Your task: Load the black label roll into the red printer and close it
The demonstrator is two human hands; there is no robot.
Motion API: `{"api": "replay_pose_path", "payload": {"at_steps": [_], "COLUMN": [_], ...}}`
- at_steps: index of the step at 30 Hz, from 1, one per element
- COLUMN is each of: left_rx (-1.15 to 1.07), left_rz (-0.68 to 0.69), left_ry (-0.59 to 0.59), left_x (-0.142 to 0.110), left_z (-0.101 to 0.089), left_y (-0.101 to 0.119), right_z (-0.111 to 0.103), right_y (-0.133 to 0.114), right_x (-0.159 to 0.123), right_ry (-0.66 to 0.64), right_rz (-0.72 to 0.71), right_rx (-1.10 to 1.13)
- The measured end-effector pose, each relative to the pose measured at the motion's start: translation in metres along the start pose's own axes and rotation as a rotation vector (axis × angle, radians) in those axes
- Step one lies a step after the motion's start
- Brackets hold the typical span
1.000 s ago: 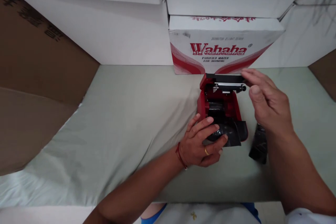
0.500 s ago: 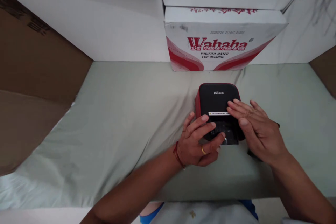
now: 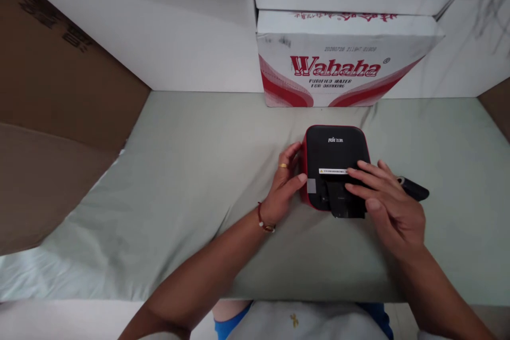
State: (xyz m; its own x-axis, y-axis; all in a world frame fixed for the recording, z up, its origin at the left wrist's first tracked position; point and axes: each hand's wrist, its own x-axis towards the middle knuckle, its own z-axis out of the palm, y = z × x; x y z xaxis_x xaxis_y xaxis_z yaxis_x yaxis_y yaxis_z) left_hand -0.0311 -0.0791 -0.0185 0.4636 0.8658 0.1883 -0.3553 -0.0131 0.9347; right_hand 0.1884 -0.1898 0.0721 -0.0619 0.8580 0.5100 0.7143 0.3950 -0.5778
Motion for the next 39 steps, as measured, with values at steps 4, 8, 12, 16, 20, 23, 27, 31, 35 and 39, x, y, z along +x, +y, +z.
{"api": "replay_pose_path", "payload": {"at_steps": [4, 8, 12, 16, 20, 23, 27, 31, 35, 39], "left_rx": [-0.145, -0.123, -0.056, -0.088, -0.101, -0.103, -0.103, -0.098, -0.092, -0.083], "left_rz": [-0.034, -0.009, -0.011, -0.035, 0.029, 0.037, 0.004, -0.006, -0.011, -0.019], "left_ry": [-0.059, -0.073, -0.080, -0.118, -0.129, -0.120, -0.117, -0.120, -0.105, -0.099], "left_x": [0.004, 0.004, 0.003, 0.006, 0.009, 0.010, 0.010, 0.010, 0.009, 0.009], "left_z": [0.002, 0.000, -0.006, -0.007, -0.005, -0.005, -0.006, -0.005, -0.004, -0.003], "left_y": [0.000, 0.000, -0.001, 0.000, -0.005, -0.009, -0.011, -0.007, -0.005, -0.004], "right_z": [-0.002, -0.005, -0.009, -0.018, -0.021, -0.011, 0.012, 0.025, 0.014, -0.037], "right_y": [-0.005, -0.005, -0.008, -0.014, -0.014, -0.010, -0.008, -0.002, 0.005, -0.002], "right_x": [-0.013, -0.016, -0.007, 0.017, 0.060, 0.097, 0.129, 0.131, 0.117, 0.084], "right_ry": [0.081, 0.086, 0.059, -0.015, -0.173, -0.537, -0.856, -0.845, -0.656, -0.470], "right_rz": [-0.059, -0.080, -0.114, -0.125, 0.050, 0.174, 0.239, 0.222, 0.220, 0.302], "right_rx": [-0.052, -0.061, -0.062, -0.016, -0.160, -0.468, -0.835, -0.895, -0.711, -0.235]}}
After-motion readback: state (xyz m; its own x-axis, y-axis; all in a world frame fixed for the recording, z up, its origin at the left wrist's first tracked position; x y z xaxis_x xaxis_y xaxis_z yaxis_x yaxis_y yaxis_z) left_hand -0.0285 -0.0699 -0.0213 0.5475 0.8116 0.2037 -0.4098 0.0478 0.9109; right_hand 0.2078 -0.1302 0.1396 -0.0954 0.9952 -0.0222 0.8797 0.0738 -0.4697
